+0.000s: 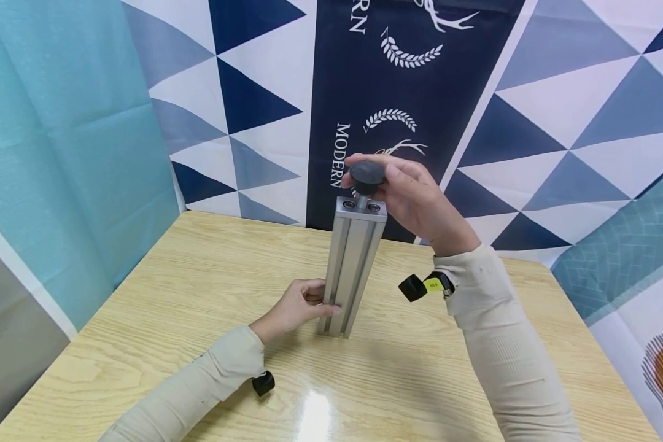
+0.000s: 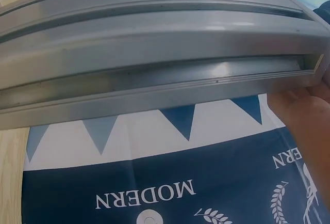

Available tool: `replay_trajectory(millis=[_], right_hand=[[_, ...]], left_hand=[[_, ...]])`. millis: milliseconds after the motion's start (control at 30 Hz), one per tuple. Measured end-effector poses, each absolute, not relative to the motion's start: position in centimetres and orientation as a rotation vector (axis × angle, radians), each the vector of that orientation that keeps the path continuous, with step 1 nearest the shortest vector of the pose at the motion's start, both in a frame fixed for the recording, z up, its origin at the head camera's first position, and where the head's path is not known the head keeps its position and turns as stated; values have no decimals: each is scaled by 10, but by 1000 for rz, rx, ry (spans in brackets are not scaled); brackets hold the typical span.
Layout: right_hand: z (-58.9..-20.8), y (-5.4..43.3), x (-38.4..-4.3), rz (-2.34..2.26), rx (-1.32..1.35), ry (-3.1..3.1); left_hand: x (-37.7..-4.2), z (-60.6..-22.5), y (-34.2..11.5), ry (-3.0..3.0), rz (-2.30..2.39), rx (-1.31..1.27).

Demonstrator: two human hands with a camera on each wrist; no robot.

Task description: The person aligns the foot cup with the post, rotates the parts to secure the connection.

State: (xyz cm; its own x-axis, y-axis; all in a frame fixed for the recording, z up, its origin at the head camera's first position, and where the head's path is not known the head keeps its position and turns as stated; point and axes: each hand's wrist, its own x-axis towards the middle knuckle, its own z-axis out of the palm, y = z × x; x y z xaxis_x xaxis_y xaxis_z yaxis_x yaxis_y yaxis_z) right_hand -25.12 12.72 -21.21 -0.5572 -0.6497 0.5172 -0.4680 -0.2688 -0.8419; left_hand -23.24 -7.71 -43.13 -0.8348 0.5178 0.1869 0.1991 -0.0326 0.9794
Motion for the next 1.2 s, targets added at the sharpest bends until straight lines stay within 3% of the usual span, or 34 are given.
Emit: replay_trajectory(millis=[667,1200], right_hand=[[-220,124,-239,-2152,-1241,2026],[-222,100,-213,-2143,-1175,2882]], left_hand=[[-232,-430,-77,2022,1943,757],[-233,-432,-74,2061,1944,753]])
